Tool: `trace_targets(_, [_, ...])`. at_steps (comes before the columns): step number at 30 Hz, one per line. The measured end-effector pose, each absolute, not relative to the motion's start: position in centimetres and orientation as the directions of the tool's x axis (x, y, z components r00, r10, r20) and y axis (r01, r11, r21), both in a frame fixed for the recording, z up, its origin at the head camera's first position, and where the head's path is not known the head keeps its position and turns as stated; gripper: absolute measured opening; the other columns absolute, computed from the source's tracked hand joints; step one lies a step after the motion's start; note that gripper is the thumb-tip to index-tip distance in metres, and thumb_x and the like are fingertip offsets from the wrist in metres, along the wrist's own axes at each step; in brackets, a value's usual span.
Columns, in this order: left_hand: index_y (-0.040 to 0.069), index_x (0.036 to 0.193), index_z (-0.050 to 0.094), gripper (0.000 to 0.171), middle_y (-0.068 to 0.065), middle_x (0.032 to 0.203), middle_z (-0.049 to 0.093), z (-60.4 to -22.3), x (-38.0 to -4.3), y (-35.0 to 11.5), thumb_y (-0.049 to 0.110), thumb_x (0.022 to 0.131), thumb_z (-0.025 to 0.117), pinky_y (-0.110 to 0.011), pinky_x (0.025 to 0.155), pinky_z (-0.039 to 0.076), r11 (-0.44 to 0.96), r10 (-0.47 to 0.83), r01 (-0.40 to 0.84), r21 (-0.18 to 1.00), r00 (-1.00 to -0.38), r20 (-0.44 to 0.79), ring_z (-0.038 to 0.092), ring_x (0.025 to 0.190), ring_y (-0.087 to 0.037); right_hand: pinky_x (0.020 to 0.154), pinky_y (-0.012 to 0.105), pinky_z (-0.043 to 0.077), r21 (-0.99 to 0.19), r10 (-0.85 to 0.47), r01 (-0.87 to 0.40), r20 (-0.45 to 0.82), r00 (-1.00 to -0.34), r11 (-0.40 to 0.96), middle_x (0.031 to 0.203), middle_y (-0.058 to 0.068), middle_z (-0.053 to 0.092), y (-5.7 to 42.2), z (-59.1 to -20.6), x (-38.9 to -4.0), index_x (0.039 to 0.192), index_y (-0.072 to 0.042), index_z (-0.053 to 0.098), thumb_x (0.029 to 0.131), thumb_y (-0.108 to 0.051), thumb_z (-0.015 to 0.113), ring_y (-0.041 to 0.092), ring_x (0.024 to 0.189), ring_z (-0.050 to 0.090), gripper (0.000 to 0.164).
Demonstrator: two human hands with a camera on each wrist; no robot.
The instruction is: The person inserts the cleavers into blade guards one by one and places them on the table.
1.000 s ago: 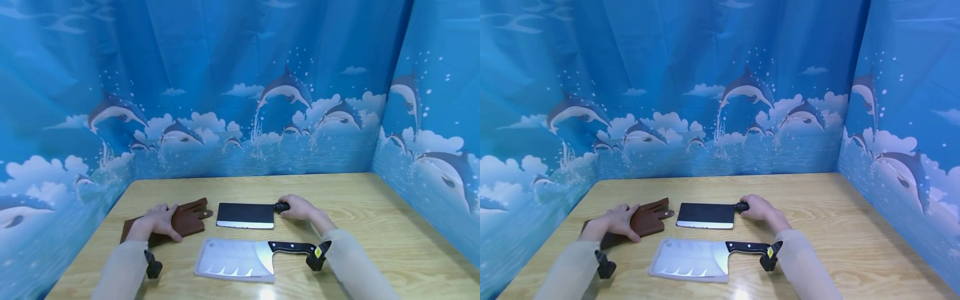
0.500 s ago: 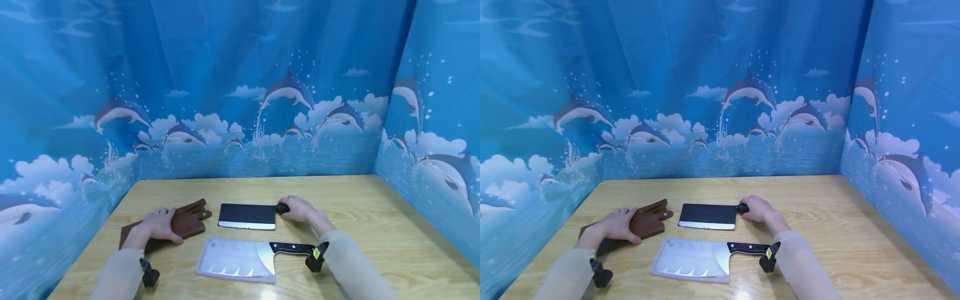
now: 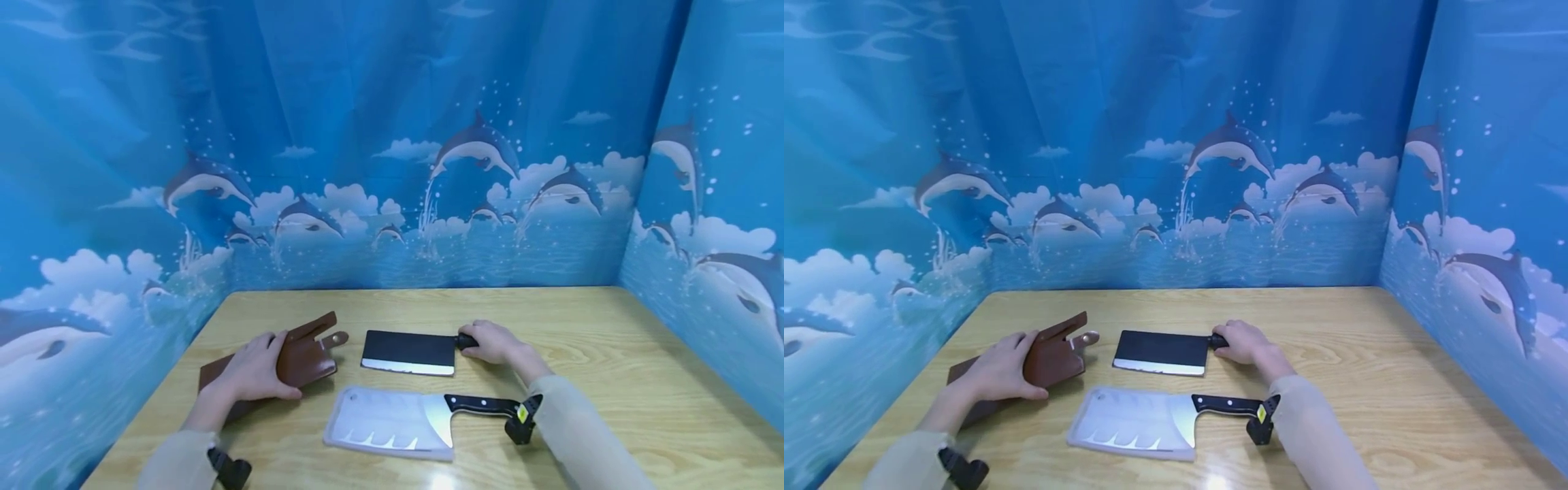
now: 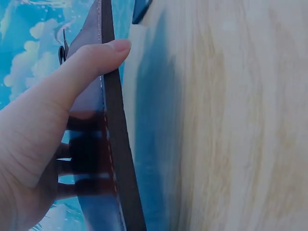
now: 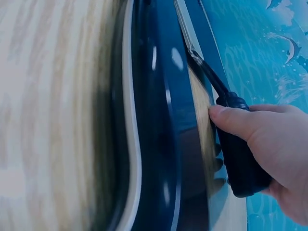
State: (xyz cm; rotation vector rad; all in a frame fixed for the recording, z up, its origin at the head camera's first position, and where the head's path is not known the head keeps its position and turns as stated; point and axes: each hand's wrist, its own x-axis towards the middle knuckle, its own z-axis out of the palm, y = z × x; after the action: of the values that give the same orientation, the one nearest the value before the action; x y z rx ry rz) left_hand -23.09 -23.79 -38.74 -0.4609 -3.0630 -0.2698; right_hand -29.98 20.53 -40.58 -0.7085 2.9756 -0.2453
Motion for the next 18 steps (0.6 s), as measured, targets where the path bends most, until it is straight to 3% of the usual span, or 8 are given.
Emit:
trace_targets(12, [0.000, 0.143, 0.030, 0.118, -0.027, 0.134, 0.039, -37.5, -21.8, -21.7, 0.067, 0.056, 0.074, -0.060, 0.095, 0.032, 0.919, 0.352, 0.369, 0.138, -0.927, 0.128, 0.037, 0.121, -0.044, 0.064, 0.033, 0.043, -0.277, -0.511, -0.502, 0.047, -0.858, 0.819, 0.086, 0.000, 0.061, 21.9, -40.2, -29.0, 0.104, -0.004, 0.064, 0.081, -0.018, 0.068, 0.013, 0.071, 0.051, 0.027])
trace_targets(18, [0.002, 0.144, 0.029, 0.118, -0.027, 0.135, 0.038, -37.2, -21.5, -20.6, 0.066, 0.057, 0.075, -0.058, 0.097, 0.030, 0.904, 0.391, 0.407, 0.130, -0.911, 0.131, 0.037, 0.122, -0.044, 0.057, 0.030, 0.039, -0.304, -0.556, -0.559, 0.104, -0.824, 0.772, 0.080, -0.002, 0.058, 22.7, -40.0, -28.0, 0.099, -0.005, 0.062, 0.082, -0.016, 0.065, 0.011, 0.066, 0.048, 0.020])
